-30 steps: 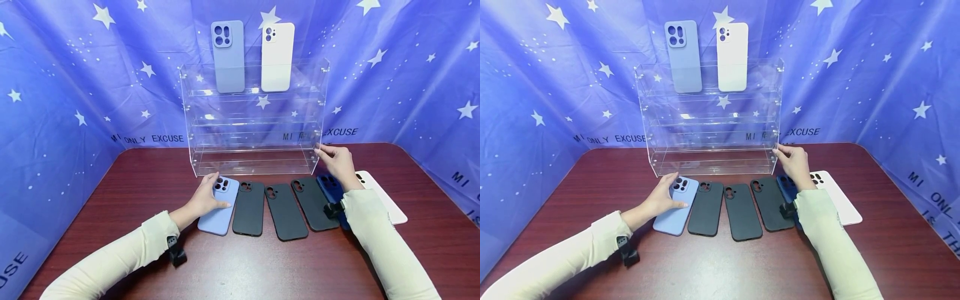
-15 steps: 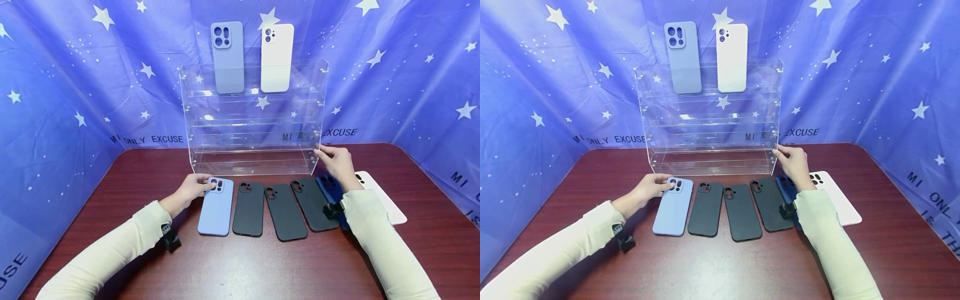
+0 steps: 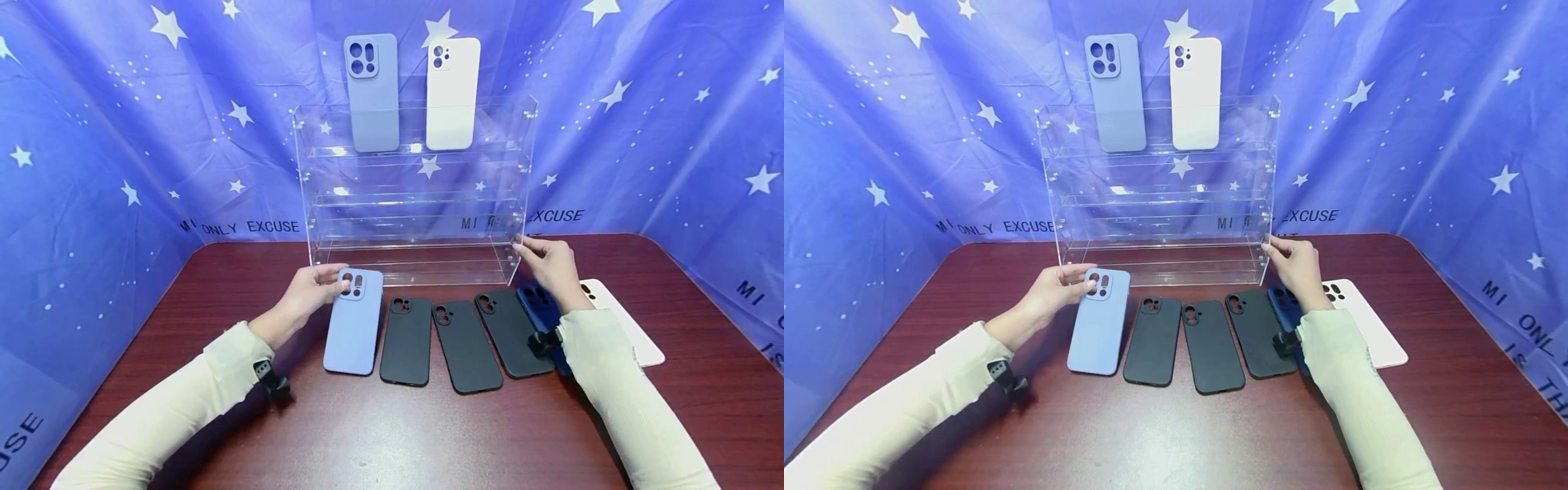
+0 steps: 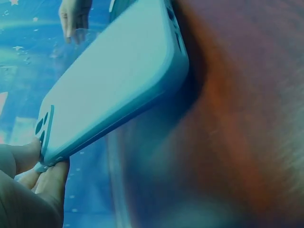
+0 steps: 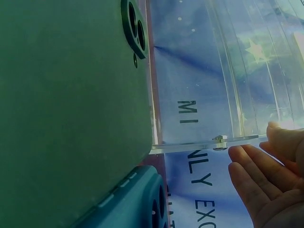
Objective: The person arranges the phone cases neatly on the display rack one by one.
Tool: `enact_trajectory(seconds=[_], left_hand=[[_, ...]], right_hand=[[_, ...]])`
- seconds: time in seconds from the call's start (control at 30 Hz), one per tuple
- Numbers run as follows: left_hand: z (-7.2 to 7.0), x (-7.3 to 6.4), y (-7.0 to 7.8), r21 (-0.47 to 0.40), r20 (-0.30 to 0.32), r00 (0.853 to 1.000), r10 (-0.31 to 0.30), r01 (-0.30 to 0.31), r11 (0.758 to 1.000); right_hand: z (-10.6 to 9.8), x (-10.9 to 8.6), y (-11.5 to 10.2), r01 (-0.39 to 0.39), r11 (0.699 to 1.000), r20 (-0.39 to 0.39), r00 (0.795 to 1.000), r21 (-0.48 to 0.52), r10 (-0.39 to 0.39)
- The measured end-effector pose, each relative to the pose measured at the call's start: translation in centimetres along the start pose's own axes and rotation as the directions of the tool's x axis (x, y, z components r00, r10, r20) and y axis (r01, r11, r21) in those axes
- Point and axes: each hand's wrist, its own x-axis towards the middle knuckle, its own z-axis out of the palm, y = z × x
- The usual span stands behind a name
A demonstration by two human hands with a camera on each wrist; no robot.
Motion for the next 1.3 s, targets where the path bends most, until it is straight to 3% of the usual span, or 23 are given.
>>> enact_trajectory(seconds=[0.23,0.5,0.73,1.13,1.3], left_hand=[[-0.9,0.3,2.8,0.015,-0.049,0.993,0.111,-0.111,0.994],[-1.9,1.4,7.3,-0.039,-0.15,0.966,0.209,-0.217,0.975],[-2.6,2.7,12.1,-0.088,-0.268,0.914,0.305,-0.338,0.937],[-2.5,6.6,18.8,-0.133,-0.321,0.862,0.392,-0.45,0.883],[-2.7,8.3,21.3,-0.162,-0.392,0.808,0.44,-0.531,0.831]], right_hand=[[0.0,0.1,0.1,0.004,1.0,0.005,1.0,0.016,-0.004],[0.0,0.0,-0.1,-0.035,0.999,0.032,0.999,0.015,0.035],[-0.1,0.0,-0.2,-0.027,0.999,0.034,0.999,0.025,0.027],[-0.2,-0.1,-0.3,-0.024,0.999,0.046,0.999,0.042,0.022],[-0.1,-0.1,-0.3,-0.027,0.999,0.039,0.999,0.04,0.025]])
